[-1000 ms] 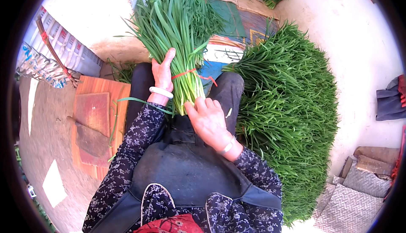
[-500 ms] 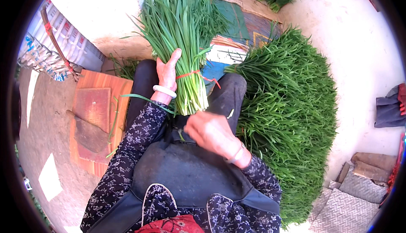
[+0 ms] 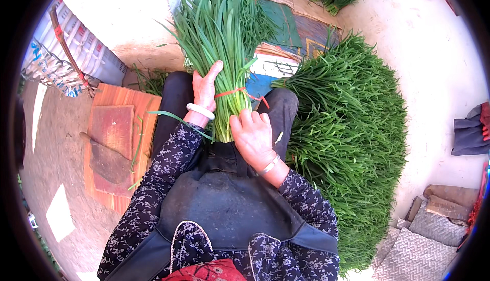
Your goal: The person aligns stalks in a bundle of green leeks by hand and ties them together using a red string.
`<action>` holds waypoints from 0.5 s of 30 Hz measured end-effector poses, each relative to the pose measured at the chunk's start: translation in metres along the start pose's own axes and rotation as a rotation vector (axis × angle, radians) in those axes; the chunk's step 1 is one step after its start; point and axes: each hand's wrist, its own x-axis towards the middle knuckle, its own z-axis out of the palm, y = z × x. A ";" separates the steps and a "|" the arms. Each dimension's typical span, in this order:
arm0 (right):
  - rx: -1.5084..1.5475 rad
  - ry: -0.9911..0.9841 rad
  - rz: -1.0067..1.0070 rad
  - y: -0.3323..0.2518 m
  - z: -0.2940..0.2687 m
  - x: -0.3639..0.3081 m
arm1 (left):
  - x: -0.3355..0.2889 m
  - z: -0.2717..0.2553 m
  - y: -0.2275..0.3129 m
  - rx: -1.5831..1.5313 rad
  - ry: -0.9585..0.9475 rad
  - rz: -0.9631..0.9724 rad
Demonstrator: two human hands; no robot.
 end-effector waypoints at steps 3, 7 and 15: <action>-0.047 -0.043 -0.039 0.002 0.000 0.004 | 0.001 0.004 -0.002 -0.016 -0.020 -0.007; -0.054 -0.113 -0.076 0.006 -0.003 0.003 | 0.006 0.005 -0.007 -0.026 -0.011 -0.024; 0.148 -0.681 0.067 0.015 -0.016 -0.094 | 0.043 0.028 0.022 -0.156 -0.116 0.043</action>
